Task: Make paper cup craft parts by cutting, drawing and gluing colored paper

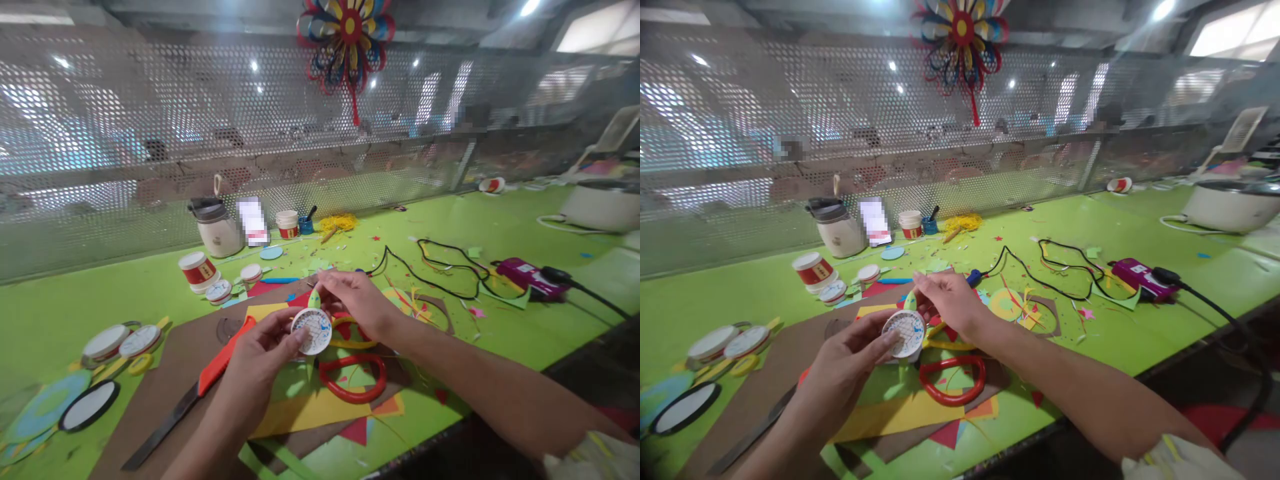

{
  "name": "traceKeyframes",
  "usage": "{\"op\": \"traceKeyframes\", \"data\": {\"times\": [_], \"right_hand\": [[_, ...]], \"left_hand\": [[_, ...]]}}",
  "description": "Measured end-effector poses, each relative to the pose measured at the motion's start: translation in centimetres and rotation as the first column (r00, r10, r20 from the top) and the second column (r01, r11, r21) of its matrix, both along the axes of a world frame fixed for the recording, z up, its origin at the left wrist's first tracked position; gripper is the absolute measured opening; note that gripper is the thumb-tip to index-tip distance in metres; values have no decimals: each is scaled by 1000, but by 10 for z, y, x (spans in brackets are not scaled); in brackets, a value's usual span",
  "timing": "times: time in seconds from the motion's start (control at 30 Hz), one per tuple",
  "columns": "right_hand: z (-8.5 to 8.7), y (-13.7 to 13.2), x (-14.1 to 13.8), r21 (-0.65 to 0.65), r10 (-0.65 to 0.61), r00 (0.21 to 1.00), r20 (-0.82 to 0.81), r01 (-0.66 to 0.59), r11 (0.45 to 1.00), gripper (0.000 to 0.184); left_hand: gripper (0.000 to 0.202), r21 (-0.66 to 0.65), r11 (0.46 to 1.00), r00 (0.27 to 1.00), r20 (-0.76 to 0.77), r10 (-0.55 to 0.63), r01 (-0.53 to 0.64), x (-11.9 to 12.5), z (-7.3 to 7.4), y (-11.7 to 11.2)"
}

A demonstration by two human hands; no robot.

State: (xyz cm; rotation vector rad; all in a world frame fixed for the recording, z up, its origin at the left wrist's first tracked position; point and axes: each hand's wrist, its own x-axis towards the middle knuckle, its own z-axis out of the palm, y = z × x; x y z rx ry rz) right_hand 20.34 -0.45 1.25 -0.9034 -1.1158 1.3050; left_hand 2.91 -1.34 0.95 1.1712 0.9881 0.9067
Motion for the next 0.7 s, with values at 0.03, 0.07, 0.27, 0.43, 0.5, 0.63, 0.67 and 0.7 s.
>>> {"op": "traceKeyframes", "data": {"times": [0.03, 0.07, 0.27, 0.43, 0.5, 0.63, 0.67, 0.7], "right_hand": [[0, 1, 1, -14, 5, 1000, 0, -5, 1000, 45], [0, 1, 1, -25, 6, 1000, 3, -6, 1000, 47], [0, 0, 1, 55, 54, 993, 101, -60, 997, 43], [-2, -1, 2, 102, 23, 979, 200, -45, 994, 32], [-2, 0, 1, 107, 16, 982, 187, -37, 994, 33], [-1, -1, -1, 98, -1, 989, 149, -13, 995, 41], [-1, -1, -2, 91, -7, 989, 146, -7, 996, 41], [-1, -1, -2, 81, -13, 989, 146, 1, 997, 39]], "left_hand": [[36, 10, 1000, 1000, -1, 11, -11, 0, 0, 0], [37, 16, 1000, 1000, -1, 22, -22, 1, -1, 0], [38, 18, 999, 999, 13, 45, -46, 1, 0, 0], [36, -8, 1000, 998, 56, 26, -25, 1, 0, 1], [35, -30, 999, 996, 87, 12, -9, 2, 0, 1], [36, -117, 993, 989, 145, 6, 11, 3, 2, 1], [35, -135, 991, 988, 153, 8, 13, 3, 3, 1], [35, -148, 989, 987, 158, 9, 15, 4, 3, 1]]}}
